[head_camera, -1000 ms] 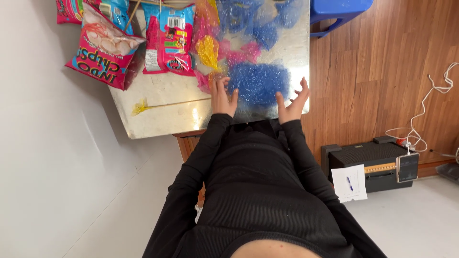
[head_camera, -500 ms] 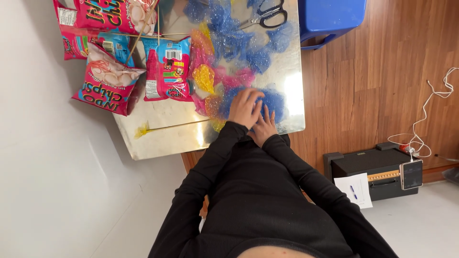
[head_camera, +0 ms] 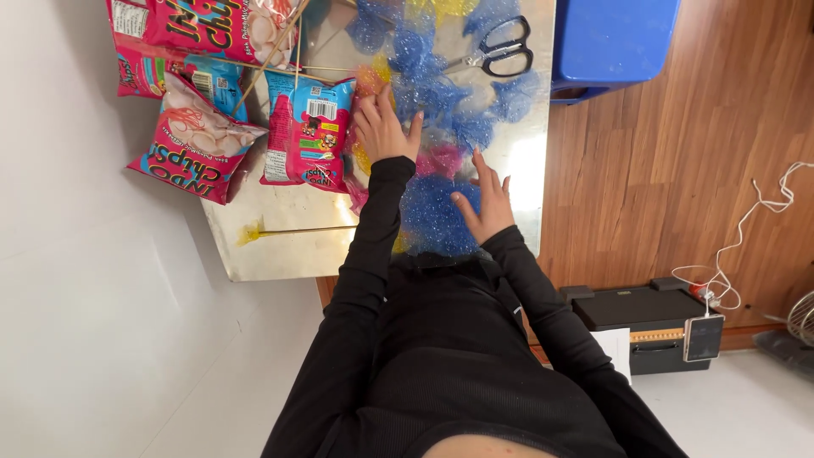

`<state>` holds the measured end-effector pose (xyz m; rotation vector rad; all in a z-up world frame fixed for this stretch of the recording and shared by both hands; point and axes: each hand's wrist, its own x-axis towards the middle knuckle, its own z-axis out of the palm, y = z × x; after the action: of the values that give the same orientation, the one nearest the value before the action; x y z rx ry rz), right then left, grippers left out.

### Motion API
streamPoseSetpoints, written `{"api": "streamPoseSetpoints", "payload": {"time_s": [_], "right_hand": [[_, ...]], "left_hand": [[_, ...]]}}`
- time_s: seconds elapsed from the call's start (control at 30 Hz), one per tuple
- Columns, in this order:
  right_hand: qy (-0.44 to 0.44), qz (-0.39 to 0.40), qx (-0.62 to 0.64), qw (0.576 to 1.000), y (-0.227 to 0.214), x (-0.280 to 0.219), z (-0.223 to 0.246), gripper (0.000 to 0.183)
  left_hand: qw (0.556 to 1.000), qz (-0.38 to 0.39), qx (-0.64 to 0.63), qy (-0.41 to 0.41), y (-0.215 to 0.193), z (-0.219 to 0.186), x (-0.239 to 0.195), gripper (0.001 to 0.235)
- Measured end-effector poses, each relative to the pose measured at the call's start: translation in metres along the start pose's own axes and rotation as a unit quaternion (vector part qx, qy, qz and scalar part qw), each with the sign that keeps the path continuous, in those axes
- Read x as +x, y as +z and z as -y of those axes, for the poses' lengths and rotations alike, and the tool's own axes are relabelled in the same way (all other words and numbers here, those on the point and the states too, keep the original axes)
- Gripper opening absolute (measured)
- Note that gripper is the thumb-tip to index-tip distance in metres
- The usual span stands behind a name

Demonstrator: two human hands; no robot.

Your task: The person is preparing decorative blue mesh by stretching and shaping it on a work table.

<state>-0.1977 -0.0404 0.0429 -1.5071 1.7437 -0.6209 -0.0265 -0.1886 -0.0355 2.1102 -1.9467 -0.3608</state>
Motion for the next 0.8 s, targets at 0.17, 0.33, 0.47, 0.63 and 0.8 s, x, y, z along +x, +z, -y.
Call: {"api": "streamPoseSetpoints", "payload": {"time_s": [0.17, 0.33, 0.47, 0.63, 0.8], "right_hand": [[-0.007, 0.025, 0.01, 1.0, -0.009, 0.028, 0.001, 0.056], [-0.004, 0.047, 0.075, 0.996, -0.01, 0.044, 0.008, 0.037], [0.032, 0.063, 0.269, 0.96, -0.002, 0.046, 0.017, 0.042], [0.113, 0.085, 0.472, 0.87, 0.01, 0.043, 0.007, 0.08], [0.191, 0.119, 0.643, 0.732, 0.012, 0.029, 0.04, 0.087]], "left_hand": [[0.997, -0.02, -0.071, 0.036, 0.011, 0.009, -0.009, 0.028], [0.95, 0.039, -0.309, 0.028, -0.041, -0.008, -0.043, 0.034], [0.822, 0.15, -0.547, -0.049, -0.078, -0.012, -0.068, 0.027], [0.662, 0.159, -0.72, -0.133, -0.116, -0.023, -0.079, 0.033], [0.548, 0.268, -0.771, -0.18, 0.006, 0.051, -0.14, 0.025]]}}
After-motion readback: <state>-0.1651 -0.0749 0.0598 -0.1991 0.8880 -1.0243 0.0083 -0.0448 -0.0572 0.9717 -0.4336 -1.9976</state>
